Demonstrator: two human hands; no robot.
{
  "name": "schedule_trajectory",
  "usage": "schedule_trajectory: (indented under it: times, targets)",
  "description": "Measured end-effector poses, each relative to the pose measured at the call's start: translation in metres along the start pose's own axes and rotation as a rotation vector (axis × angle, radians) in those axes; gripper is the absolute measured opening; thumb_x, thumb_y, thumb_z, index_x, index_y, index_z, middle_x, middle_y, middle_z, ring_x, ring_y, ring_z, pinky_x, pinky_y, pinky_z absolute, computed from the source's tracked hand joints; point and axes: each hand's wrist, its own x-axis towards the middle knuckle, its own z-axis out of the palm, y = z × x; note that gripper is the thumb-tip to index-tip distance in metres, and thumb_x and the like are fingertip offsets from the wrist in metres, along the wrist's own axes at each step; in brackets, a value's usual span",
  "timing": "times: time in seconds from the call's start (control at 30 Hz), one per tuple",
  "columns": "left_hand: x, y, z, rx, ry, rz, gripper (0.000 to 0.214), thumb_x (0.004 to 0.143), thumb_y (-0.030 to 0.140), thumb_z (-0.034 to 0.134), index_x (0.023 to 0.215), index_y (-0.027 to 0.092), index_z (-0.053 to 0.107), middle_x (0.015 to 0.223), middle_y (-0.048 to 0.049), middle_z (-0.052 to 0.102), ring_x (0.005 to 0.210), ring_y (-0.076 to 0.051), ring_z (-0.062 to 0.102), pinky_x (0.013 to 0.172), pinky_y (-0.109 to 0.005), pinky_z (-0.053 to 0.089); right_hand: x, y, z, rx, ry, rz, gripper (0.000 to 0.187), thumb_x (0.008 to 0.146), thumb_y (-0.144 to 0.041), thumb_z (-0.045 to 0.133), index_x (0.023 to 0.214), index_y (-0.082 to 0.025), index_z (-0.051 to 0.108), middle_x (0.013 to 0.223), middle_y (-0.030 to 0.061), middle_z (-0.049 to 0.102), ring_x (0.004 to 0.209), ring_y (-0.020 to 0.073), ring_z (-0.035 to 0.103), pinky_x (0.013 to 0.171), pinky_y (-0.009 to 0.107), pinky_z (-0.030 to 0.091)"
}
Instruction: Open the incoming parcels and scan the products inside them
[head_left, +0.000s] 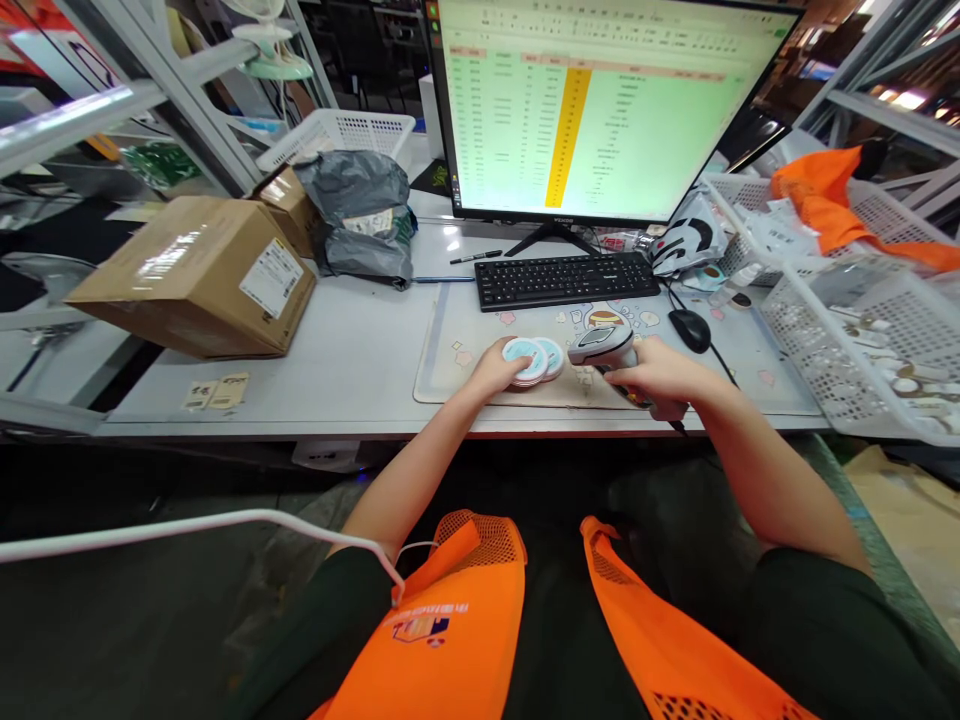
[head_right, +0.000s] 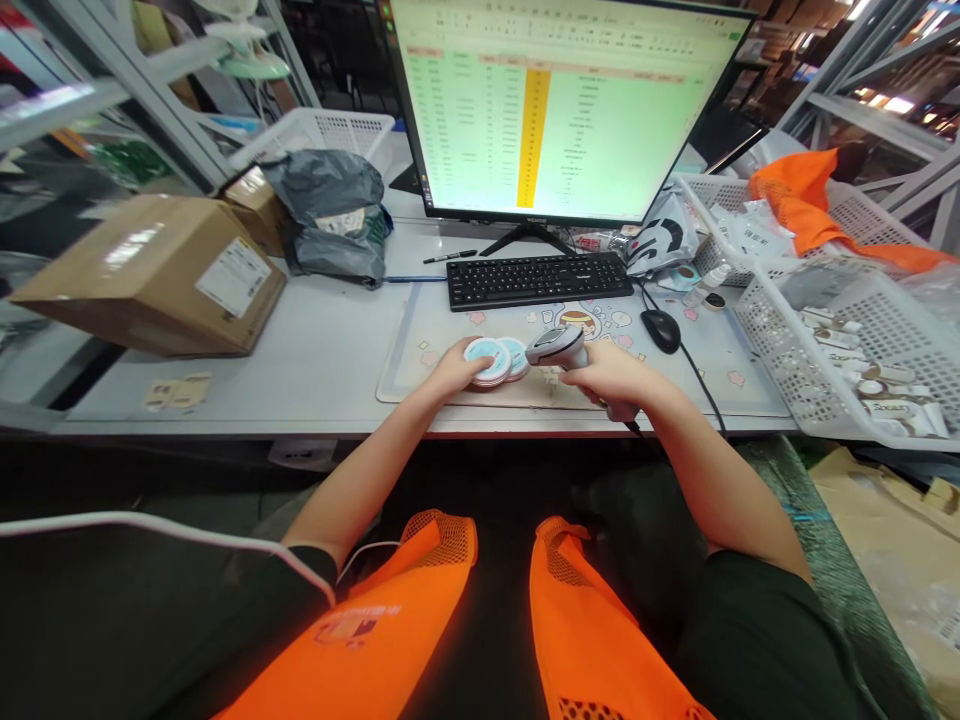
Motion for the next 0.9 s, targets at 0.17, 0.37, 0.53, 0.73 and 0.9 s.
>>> schedule_trajectory:
  times: [0.17, 0.37, 0.53, 0.73, 0.9]
  targets:
    - [0.000, 0.000, -0.001, 0.084, 0.031, 0.007, 0.058, 0.086, 0.026, 0.075, 0.142, 0.013, 0.064, 0.140, -0.0152, 0.069, 0.129, -0.031, 0.067, 0.116, -0.043, 0.051, -0.014, 0.029, -0.008, 0.121, 0.087, 0.098, 0.025, 0.084, -0.028, 0.079, 0.104, -0.015, 0.074, 0.062, 0.0021, 0.068, 0.052, 0.0184, 0.063, 0.049, 0.026, 0.049]
    - [-0.002, 0.007, 0.013, 0.276, 0.072, 0.163, 0.065, 0.090, 0.034, 0.076, 0.150, 0.012, 0.061, 0.165, -0.0200, 0.042, 0.155, -0.032, 0.044, 0.134, -0.043, 0.030, -0.025, 0.126, -0.029, 0.475, 0.490, 0.384, 0.032, 0.088, -0.025, 0.079, 0.116, -0.015, 0.067, 0.077, 0.0048, 0.072, 0.052, 0.0173, 0.066, 0.051, 0.028, 0.052]
    - [-0.004, 0.014, 0.031, 0.542, -0.071, 0.274, 0.100, 0.073, 0.043, 0.094, 0.160, 0.015, 0.052, 0.171, -0.0200, 0.033, 0.154, -0.040, 0.043, 0.130, -0.047, 0.037, -0.023, 0.186, -0.038, 0.706, 0.633, 0.469, 0.012, 0.094, -0.022, 0.072, 0.097, -0.016, 0.063, 0.076, 0.0056, 0.068, 0.060, 0.0148, 0.067, 0.062, 0.031, 0.052]
    - [0.002, 0.022, 0.038, 0.747, -0.083, 0.297, 0.090, 0.083, 0.032, 0.081, 0.166, 0.021, 0.046, 0.158, -0.0212, 0.047, 0.133, -0.042, 0.058, 0.113, -0.051, 0.050, -0.008, 0.215, -0.054, 0.449, 0.862, 0.523, 0.027, 0.090, -0.034, 0.076, 0.075, -0.024, 0.057, 0.078, 0.0111, 0.067, 0.088, 0.0258, 0.069, 0.085, 0.043, 0.049]
    - [0.003, 0.021, 0.024, 0.151, -0.141, 0.185, 0.098, 0.071, 0.044, 0.086, 0.159, 0.019, 0.052, 0.152, -0.0194, 0.054, 0.138, -0.040, 0.056, 0.119, -0.052, 0.046, -0.010, 0.216, -0.043, 0.103, 1.149, 0.431, 0.014, 0.085, -0.031, 0.076, 0.090, -0.020, 0.068, 0.118, 0.0259, 0.069, 0.128, 0.0342, 0.058, 0.114, 0.049, 0.037]
